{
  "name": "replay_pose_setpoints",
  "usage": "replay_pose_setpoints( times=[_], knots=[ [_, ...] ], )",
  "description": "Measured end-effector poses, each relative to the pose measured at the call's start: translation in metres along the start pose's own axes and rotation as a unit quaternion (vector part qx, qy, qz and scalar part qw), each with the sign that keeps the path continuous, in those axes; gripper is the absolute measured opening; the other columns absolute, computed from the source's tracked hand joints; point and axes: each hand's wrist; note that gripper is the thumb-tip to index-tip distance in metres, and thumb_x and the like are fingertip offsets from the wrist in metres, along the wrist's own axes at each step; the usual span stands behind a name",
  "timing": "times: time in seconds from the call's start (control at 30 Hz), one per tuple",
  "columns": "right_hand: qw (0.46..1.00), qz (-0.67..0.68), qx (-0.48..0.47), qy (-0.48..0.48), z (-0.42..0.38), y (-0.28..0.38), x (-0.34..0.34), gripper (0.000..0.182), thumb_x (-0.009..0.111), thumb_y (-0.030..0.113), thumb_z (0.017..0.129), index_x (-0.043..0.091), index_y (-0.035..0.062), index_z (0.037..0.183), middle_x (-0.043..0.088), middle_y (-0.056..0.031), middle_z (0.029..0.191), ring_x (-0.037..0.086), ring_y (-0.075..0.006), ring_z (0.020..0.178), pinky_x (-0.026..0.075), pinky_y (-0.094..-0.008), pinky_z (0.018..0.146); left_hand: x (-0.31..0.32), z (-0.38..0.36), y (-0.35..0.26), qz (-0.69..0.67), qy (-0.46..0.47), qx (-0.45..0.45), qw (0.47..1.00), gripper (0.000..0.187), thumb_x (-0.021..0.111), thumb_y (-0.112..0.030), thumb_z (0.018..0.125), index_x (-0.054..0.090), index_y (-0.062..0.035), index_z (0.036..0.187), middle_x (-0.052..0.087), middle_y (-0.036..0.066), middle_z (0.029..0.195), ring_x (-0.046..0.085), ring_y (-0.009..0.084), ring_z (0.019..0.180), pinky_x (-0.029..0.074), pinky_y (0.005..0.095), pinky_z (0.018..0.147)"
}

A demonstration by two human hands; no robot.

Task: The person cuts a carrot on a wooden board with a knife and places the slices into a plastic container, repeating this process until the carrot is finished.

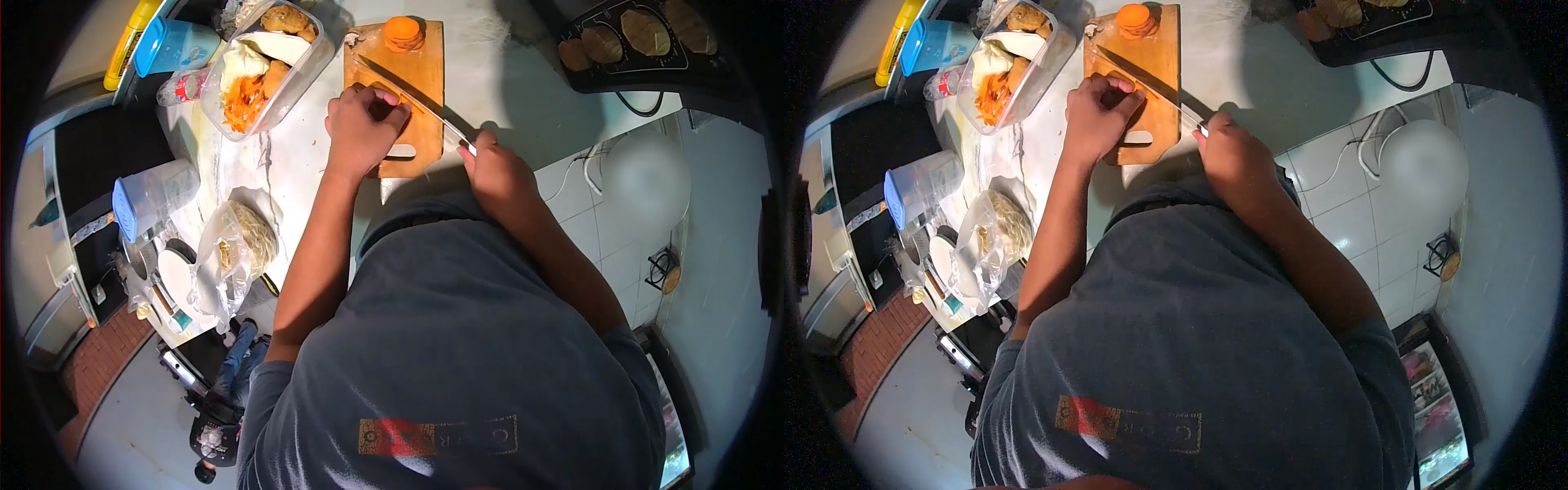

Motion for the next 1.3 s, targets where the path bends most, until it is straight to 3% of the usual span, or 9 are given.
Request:
replay_pose_setpoints(
  times=[0.07, 0.37, 0.57, 0.8, 0.9, 0.97, 1.0, 1.1, 1.3],
  knots=[
    [1.0, 0.003, -0.002, 0.001, 0.004, 0.005, -0.001, 0.033, 0.053, 0.031, 0.094, 0.051, -0.0019, 0.096, 0.065, -0.024, 0.086, 0.064, -0.0423, 0.082, 0.051, -0.0488, 0.073, 0.0, -0.001, 0.0, -0.028, 0.001, 0.01, 1.0, 0.025, 0.076, -0.028, 0.073, 0.069, -0.0069, 0.084, 0.063, 0.01, 0.086, 0.057, 0.0258, 0.088, 0.043, 0.0371, 0.083],
    [1.0, 0.004, 0.0, 0.0, 0.009, 0.004, -0.002, 0.032, 0.053, 0.031, 0.094, 0.052, -0.0015, 0.094, 0.065, -0.0248, 0.088, 0.064, -0.0431, 0.084, 0.051, -0.0489, 0.074, 0.0, -0.008, 0.007, -0.096, 0.013, 0.056, 0.994, 0.022, 0.078, -0.022, 0.071, 0.067, -0.007, 0.083, 0.061, 0.006, 0.083, 0.055, 0.0242, 0.089, 0.042, 0.0355, 0.08],
    [1.0, 0.008, -0.016, -0.003, 0.011, 0.004, -0.002, 0.033, 0.052, 0.031, 0.094, 0.053, -0.0019, 0.094, 0.064, -0.0248, 0.087, 0.063, -0.0432, 0.083, 0.051, -0.0488, 0.074, 0.01, -0.013, 0.003, 0.032, -0.074, 0.103, 0.991, 0.022, 0.078, -0.02, 0.069, 0.067, -0.0087, 0.084, 0.061, 0.003, 0.082, 0.051, 0.0231, 0.091, 0.039, 0.0338, 0.083],
    [0.999, 0.02, -0.033, -0.01, 0.007, 0.003, 0.0, 0.035, 0.048, 0.034, 0.096, 0.049, -0.0011, 0.094, 0.063, -0.027, 0.082, 0.061, -0.0457, 0.08, 0.048, -0.0515, 0.071, 0.003, -0.011, 0.007, -0.017, -0.032, 0.09, 0.995, 0.019, 0.074, -0.017, 0.071, 0.067, -0.0073, 0.086, 0.063, 0.006, 0.085, 0.053, 0.0241, 0.089, 0.041, 0.0349, 0.084],
    [0.999, 0.03, -0.035, -0.002, 0.005, 0.006, -0.003, 0.036, 0.048, 0.034, 0.096, 0.05, -0.0013, 0.094, 0.063, -0.0275, 0.083, 0.061, -0.0459, 0.082, 0.048, -0.0517, 0.072, 0.0, -0.005, 0.011, -0.059, -0.006, 0.058, 0.997, 0.017, 0.068, -0.013, 0.076, 0.065, -0.0036, 0.089, 0.064, 0.006, 0.085, 0.058, 0.0197, 0.083, 0.046, 0.0321, 0.079],
    [0.999, 0.013, -0.022, 0.019, 0.005, 0.01, -0.007, 0.036, 0.051, 0.034, 0.094, 0.053, -0.0016, 0.095, 0.064, -0.0249, 0.088, 0.063, -0.0428, 0.083, 0.051, -0.049, 0.075, -0.003, -0.001, 0.008, -0.279, 0.015, -0.039, 0.959, 0.017, 0.062, -0.01, 0.08, 0.063, 0.0002, 0.094, 0.064, 0.007, 0.083, 0.059, 0.0137, 0.074, 0.048, 0.0273, 0.071],
    [1.0, 0.013, -0.021, 0.019, 0.004, 0.01, -0.006, 0.036, 0.051, 0.034, 0.094, 0.053, -0.0016, 0.095, 0.064, -0.0249, 0.088, 0.063, -0.0428, 0.083, 0.051, -0.049, 0.075, -0.004, 0.002, 0.009, -0.265, -0.001, -0.017, 0.964, 0.018, 0.06, -0.01, 0.083, 0.061, 0.0023, 0.096, 0.063, 0.006, 0.08, 0.057, 0.0091, 0.07, 0.046, 0.023, 0.065],
    [0.999, 0.012, -0.04, 0.001, 0.003, 0.008, -0.005, 0.036, 0.051, 0.035, 0.094, 0.054, -0.0012, 0.096, 0.064, -0.025, 0.088, 0.064, -0.0427, 0.083, 0.051, -0.0492, 0.075, -0.008, 0.007, 0.008, -0.27, -0.016, -0.074, 0.96, 0.018, 0.059, -0.011, 0.084, 0.061, 0.0023, 0.096, 0.063, 0.006, 0.079, 0.056, 0.0095, 0.068, 0.047, 0.0242, 0.065],
    [0.999, 0.003, -0.025, 0.02, 0.006, 0.009, -0.007, 0.037, 0.051, 0.035, 0.094, 0.054, -0.0013, 0.096, 0.065, -0.0244, 0.087, 0.064, -0.0428, 0.083, 0.051, -0.0488, 0.075, -0.011, 0.007, -0.011, -0.303, -0.012, -0.103, 0.947, 0.023, 0.064, -0.021, 0.089, 0.061, 0.0024, 0.091, 0.063, 0.005, 0.078, 0.056, 0.0084, 0.067, 0.048, 0.0223, 0.06]
  ],
)
Point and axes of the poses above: each hand's wrist, its own z-axis towards the middle knuckle, its own x-axis out of the palm, y = z × x
